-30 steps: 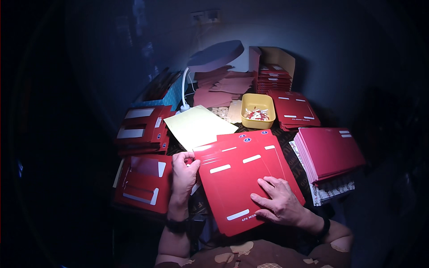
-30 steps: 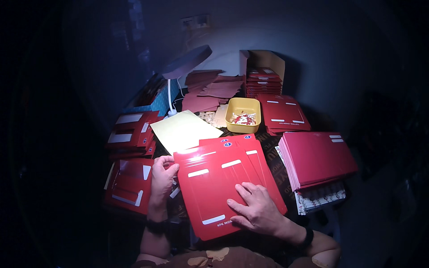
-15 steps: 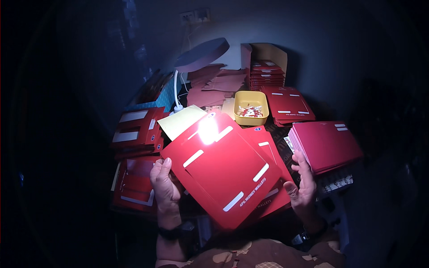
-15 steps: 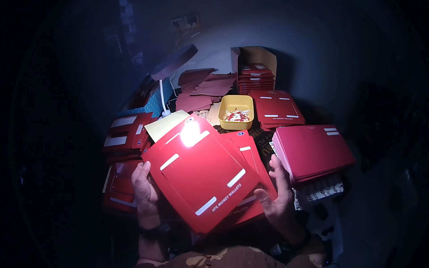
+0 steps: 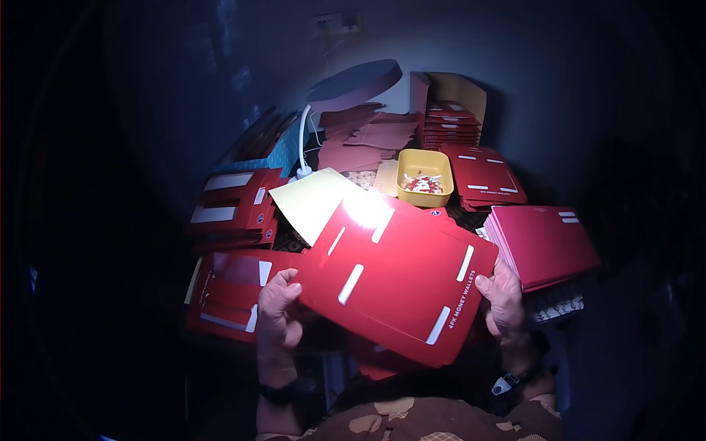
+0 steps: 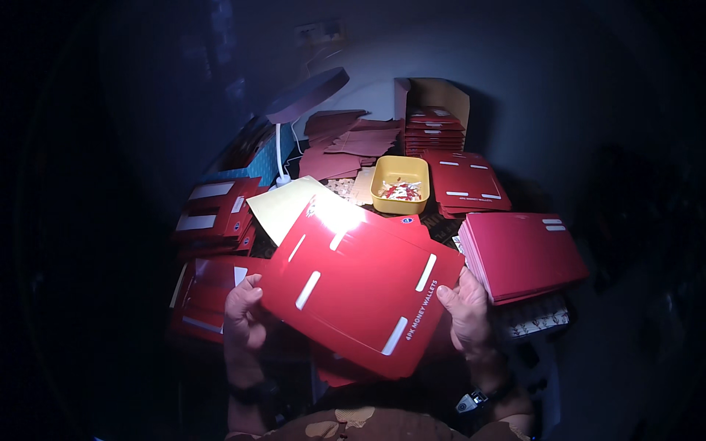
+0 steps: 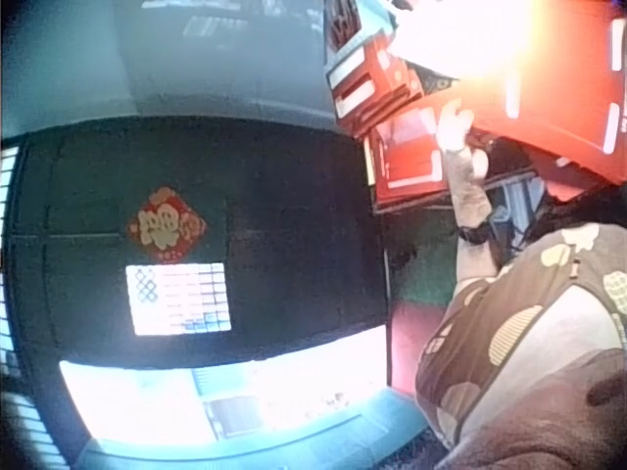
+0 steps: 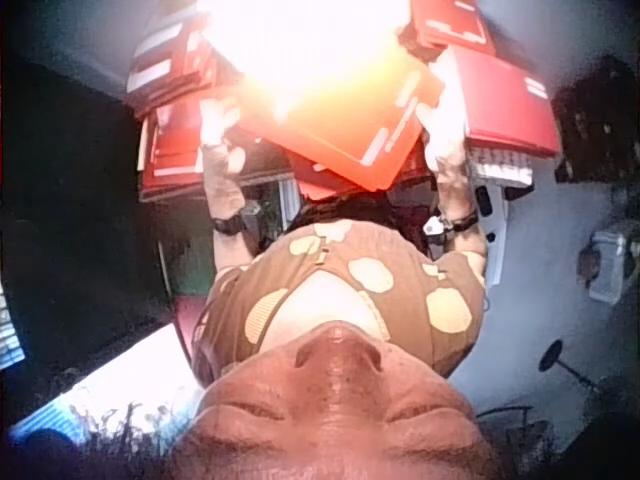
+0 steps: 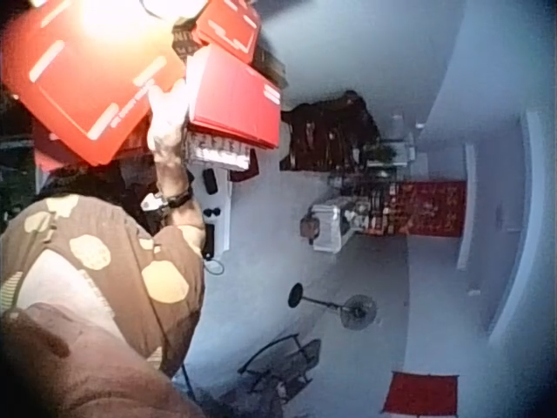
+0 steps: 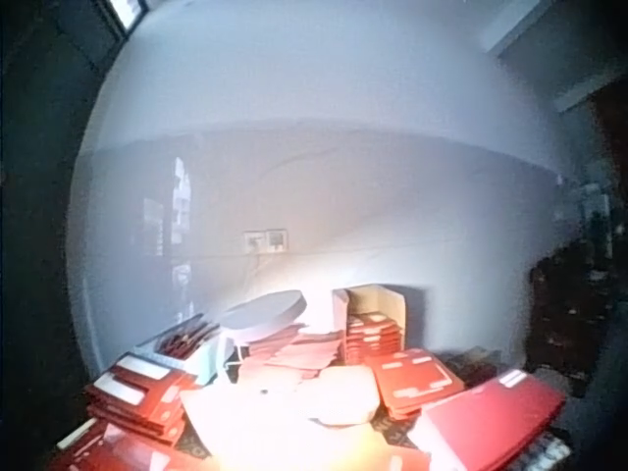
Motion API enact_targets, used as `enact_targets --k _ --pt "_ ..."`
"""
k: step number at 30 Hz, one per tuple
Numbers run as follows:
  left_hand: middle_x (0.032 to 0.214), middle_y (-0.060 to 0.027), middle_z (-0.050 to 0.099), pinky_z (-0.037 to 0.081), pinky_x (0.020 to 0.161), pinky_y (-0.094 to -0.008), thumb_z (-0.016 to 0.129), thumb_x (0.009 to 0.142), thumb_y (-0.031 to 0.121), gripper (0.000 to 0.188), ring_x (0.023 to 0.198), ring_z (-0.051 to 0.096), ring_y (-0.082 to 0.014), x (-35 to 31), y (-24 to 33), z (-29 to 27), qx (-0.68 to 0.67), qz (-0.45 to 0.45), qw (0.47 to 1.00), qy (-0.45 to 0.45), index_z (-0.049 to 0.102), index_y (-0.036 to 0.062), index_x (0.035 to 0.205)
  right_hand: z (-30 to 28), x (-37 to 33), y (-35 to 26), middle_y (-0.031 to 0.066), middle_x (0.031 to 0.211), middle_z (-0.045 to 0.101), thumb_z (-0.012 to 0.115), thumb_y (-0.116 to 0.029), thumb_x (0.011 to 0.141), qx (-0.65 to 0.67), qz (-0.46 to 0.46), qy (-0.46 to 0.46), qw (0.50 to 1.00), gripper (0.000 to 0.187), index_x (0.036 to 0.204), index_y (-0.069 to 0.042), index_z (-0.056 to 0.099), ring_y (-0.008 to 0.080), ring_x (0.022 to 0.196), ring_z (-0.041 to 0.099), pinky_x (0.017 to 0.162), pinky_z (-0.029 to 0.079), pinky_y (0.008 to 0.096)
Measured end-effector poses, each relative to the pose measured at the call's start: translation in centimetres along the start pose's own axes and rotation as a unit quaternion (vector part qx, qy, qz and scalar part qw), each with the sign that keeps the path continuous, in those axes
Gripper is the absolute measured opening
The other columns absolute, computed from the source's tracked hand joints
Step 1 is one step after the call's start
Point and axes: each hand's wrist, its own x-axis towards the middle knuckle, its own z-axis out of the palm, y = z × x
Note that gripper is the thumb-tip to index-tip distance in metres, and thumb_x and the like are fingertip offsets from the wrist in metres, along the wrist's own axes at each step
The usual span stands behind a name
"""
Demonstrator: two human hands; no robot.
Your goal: The recorder is assembling small red money wallets or folders by inserting tabs into slots.
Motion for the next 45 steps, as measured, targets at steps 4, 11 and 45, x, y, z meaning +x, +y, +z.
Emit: enact_targets --k 4,11,45 --pt "0.082 -0.012 0.063 0.056 0.072 -0.0243 0.052 0.089 0.005 0.018 0.076 0.066 -0.0156 0.1 0.7 -2.6 -0.025 -0.066 0.997 -0.041 0.053 -0.0044 0.105 -1.1 0.6 0.2 0.0148 0.114 0.059 0.047 0.002 0.089 -0.028 0.051 -0.041 0.997 0.042 0.13 0.006 0.038 0.017 0.1 0.06 0.091 0.047 0.031" --pt "0.078 -0.0078 0.065 0.049 0.053 -0.0184 0.052 0.093 0.007 0.014 0.06 0.061 -0.008 0.3 -0.8 -1.1 0.079 -0.072 0.994 -0.025 0.06 -0.004 0.094 -2.7 2.3 1.5 0.0114 0.098 0.061 0.045 0.008 0.088 -0.303 -0.007 0.007 0.953 0.059 0.141 0.008 0.02 0.0124 0.089 0.06 0.079 0.048 0.0253" --pt "0.082 -0.0095 0.063 0.053 0.062 -0.0221 0.056 0.091 0.009 0.015 0.069 0.063 -0.0125 -0.4 -3.5 3.2 -0.007 -0.194 0.979 -0.056 0.059 -0.0062 0.091 9.6 0.7 3.2 0.019 0.086 0.058 0.067 -0.012 0.081 -0.453 -0.105 -0.22 0.857 0.028 0.099 0.003 0.052 0.0336 0.078 0.061 0.069 0.05 0.0379"
